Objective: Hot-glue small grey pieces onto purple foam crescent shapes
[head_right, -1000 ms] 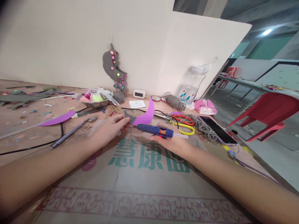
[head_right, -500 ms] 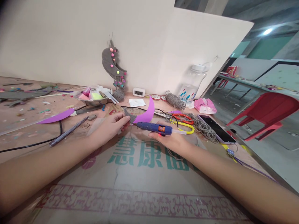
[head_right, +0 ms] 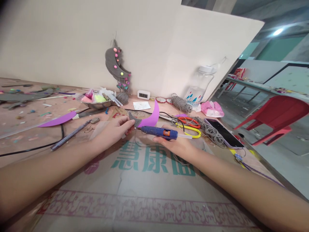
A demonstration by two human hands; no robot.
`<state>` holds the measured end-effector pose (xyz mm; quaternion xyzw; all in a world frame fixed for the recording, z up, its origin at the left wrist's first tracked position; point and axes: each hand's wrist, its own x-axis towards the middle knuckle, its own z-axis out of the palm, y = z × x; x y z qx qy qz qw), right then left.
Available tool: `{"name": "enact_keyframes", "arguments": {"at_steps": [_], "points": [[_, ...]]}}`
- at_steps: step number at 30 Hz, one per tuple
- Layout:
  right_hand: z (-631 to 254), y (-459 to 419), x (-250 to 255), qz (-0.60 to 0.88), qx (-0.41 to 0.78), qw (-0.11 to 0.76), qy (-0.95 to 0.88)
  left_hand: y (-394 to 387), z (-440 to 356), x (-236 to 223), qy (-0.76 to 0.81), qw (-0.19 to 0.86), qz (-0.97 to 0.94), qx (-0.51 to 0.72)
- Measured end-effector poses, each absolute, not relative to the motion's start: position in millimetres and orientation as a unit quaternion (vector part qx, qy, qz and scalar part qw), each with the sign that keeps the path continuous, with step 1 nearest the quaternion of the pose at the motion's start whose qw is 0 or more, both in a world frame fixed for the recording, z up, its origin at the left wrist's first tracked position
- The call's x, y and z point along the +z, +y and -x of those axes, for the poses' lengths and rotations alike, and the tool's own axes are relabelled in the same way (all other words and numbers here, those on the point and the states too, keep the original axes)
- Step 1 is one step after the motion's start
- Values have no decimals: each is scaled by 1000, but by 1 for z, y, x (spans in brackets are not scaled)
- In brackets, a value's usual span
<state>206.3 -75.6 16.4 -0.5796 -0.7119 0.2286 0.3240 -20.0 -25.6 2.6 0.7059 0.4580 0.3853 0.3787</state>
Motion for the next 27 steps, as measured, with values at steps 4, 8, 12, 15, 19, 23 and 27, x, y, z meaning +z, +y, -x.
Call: {"name": "enact_keyframes", "arguments": {"at_steps": [4, 8, 12, 15, 19, 23, 27], "points": [[-207, -76, 16, 585, 221, 322, -710, -25, 19, 3, 462, 380, -706, 380], [-205, -77, 18, 584, 223, 325, -710, -24, 20, 2, 462, 378, -705, 383], [-204, -77, 19, 596, 208, 312, -710, -24, 20, 2, 462, 380, -705, 381], [-207, -76, 16, 589, 205, 315, -716, -26, 20, 4, 463, 377, -708, 379], [-209, -75, 14, 570, 213, 329, -722, -25, 20, 3, 462, 368, -712, 381], [-206, -76, 18, 568, 219, 341, -717, -25, 20, 2, 460, 364, -715, 381], [-202, -77, 22, 552, 230, 351, -721, -25, 20, 3, 465, 362, -714, 378]]}}
